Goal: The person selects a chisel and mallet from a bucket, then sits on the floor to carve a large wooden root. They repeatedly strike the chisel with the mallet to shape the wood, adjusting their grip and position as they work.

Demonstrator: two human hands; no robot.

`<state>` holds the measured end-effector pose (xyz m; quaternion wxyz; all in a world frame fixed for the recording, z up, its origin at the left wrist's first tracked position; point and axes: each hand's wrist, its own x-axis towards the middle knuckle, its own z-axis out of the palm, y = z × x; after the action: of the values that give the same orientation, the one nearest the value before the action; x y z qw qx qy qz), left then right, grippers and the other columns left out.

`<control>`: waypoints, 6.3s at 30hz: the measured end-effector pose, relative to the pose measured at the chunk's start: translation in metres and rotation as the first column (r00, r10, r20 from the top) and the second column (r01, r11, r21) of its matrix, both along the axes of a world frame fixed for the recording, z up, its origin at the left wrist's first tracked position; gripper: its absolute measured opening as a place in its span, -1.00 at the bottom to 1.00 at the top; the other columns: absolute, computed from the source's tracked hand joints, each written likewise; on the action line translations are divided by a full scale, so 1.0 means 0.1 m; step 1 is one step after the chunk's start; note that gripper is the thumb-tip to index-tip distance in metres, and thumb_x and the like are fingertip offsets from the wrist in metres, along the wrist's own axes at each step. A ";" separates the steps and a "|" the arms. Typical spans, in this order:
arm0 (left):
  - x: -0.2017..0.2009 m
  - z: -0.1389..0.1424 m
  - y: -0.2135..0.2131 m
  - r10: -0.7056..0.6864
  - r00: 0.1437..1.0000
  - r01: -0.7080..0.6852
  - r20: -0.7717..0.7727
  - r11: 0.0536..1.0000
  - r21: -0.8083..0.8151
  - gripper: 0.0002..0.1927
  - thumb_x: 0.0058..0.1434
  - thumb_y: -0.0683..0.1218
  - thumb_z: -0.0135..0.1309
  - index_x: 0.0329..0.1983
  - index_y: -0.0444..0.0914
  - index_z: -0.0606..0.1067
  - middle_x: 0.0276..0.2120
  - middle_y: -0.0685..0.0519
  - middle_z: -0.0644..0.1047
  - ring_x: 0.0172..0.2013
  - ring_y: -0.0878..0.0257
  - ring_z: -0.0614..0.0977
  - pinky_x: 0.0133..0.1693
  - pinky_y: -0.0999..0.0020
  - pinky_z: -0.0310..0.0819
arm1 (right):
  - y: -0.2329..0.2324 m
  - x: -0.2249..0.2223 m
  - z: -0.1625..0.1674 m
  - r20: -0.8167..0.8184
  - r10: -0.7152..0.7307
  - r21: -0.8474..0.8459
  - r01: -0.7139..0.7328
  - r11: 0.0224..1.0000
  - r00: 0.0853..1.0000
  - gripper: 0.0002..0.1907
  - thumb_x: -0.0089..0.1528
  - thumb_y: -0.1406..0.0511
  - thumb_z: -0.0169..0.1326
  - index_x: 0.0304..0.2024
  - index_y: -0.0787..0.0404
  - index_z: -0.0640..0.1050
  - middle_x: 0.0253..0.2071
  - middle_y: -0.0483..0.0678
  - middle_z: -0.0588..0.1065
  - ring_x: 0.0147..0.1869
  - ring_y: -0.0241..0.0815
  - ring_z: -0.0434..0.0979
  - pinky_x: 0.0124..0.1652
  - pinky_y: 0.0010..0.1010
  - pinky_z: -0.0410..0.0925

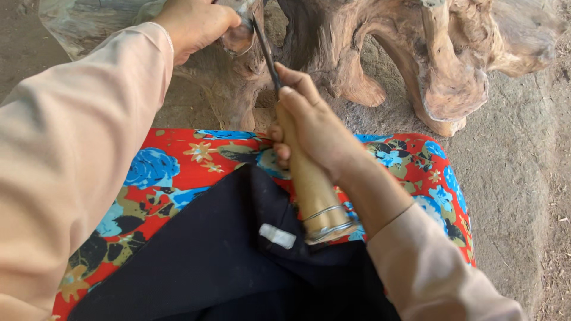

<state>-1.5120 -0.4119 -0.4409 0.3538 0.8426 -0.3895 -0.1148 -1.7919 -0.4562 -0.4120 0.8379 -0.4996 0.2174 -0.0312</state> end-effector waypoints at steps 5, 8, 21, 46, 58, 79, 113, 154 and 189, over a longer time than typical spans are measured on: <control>0.08 -0.07 0.01 -0.072 0.996 0.073 0.046 0.997 -0.028 -0.52 0.16 0.02 0.22 0.08 -0.33 0.55 -0.15 -0.08 0.62 -0.13 0.16 0.65 -0.14 0.31 0.46 | -0.18 -0.08 -0.01 -0.099 0.036 -0.461 -0.078 0.884 0.994 -0.52 0.42 0.21 -0.25 0.41 -0.09 0.22 -0.48 -0.12 0.31 -0.57 -0.32 0.34 -0.58 -0.42 0.37; 0.09 -0.07 0.00 -0.266 0.955 0.292 0.130 0.915 -0.279 -0.39 0.13 -0.01 0.23 0.20 -0.37 0.42 0.03 -0.06 0.54 -0.02 0.19 0.63 -0.07 0.34 0.51 | -0.10 -0.02 -0.03 -0.153 -0.037 -0.544 -0.054 0.837 0.987 -0.54 0.40 0.21 -0.23 0.36 -0.08 0.25 -0.52 -0.07 0.32 -0.61 -0.28 0.34 -0.60 -0.40 0.34; 0.03 -0.06 0.01 -0.127 0.992 0.127 0.010 0.981 -0.147 -0.58 0.13 -0.02 0.23 0.02 -0.31 0.56 -0.13 0.00 0.65 -0.16 0.24 0.66 -0.14 0.33 0.52 | 0.15 0.35 -0.26 0.032 -0.213 -0.290 0.213 0.933 0.976 -0.57 0.39 0.22 -0.23 0.33 -0.02 0.21 -0.54 -0.03 0.35 -0.69 -0.23 0.31 -0.68 -0.36 0.30; -0.16 0.01 0.08 -0.141 0.989 0.148 0.051 0.972 -0.182 -0.56 0.08 -0.13 0.24 0.05 -0.34 0.55 -0.14 0.05 0.65 -0.21 0.34 0.64 -0.19 0.41 0.52 | -0.01 0.42 -0.64 0.037 -0.296 -0.852 0.185 0.489 0.954 -0.58 0.39 0.20 -0.12 0.31 -0.07 0.29 -0.25 0.28 0.60 -0.20 0.30 0.62 -0.19 0.01 0.46; -0.15 0.00 0.06 -0.292 0.951 0.310 0.104 0.887 -0.344 -0.48 0.05 -0.11 0.24 0.11 -0.35 0.51 -0.02 0.02 0.64 -0.06 0.35 0.65 -0.06 0.43 0.52 | 0.17 0.63 -0.64 0.087 -0.314 -0.306 0.325 0.895 0.945 -0.57 0.41 0.19 -0.19 0.34 -0.06 0.22 -0.46 -0.11 0.36 -0.56 -0.27 0.39 -0.60 -0.36 0.37; -0.03 -0.19 -0.04 -0.057 0.955 0.130 0.292 0.963 -0.237 -0.54 0.11 0.00 0.38 -0.01 -0.35 0.58 -0.14 -0.10 0.67 -0.17 0.13 0.73 -0.15 0.28 0.59 | -0.40 0.83 -0.56 0.081 -0.176 -0.298 0.192 0.935 0.981 -0.56 0.43 0.19 -0.20 0.37 -0.06 0.21 -0.49 -0.08 0.36 -0.57 -0.25 0.40 -0.59 -0.32 0.42; -0.09 -0.19 -0.06 -0.001 0.940 0.081 0.341 0.972 -0.221 -0.49 0.06 0.08 0.37 -0.04 -0.33 0.59 -0.16 -0.17 0.67 -0.15 0.03 0.72 -0.11 0.24 0.57 | -0.44 1.07 -0.86 0.105 -0.213 0.062 0.207 0.976 0.971 -0.56 0.38 0.13 -0.23 0.32 -0.20 0.13 -0.47 -0.01 0.37 -0.60 -0.21 0.36 -0.57 -0.25 0.40; -0.20 -0.19 0.02 -0.016 0.994 0.037 0.108 0.980 -0.193 -0.65 0.14 0.01 0.28 -0.11 -0.29 0.61 -0.32 0.01 0.69 -0.34 0.26 0.72 -0.28 0.33 0.57 | -0.35 0.78 -0.99 0.133 -0.191 -0.249 0.220 0.943 0.972 -0.58 0.43 0.18 -0.17 0.35 -0.08 0.23 -0.45 -0.07 0.35 -0.60 -0.27 0.38 -0.64 -0.36 0.37; -0.08 -0.28 -0.07 -0.012 0.940 0.099 0.342 0.967 -0.236 -0.57 0.12 0.04 0.36 -0.09 -0.34 0.59 -0.24 -0.11 0.67 -0.24 0.10 0.72 -0.19 0.25 0.57 | -0.42 0.84 -0.78 0.108 -0.213 -0.615 0.233 0.753 0.971 -0.59 0.43 0.19 -0.15 0.33 -0.04 0.24 -0.48 -0.09 0.41 -0.56 -0.27 0.45 -0.58 -0.29 0.47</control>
<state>-1.5202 -0.4186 -0.4687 0.3817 0.7869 -0.4795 0.0714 -1.7079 -0.4978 -0.4897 0.6189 -0.7183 0.2398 -0.2086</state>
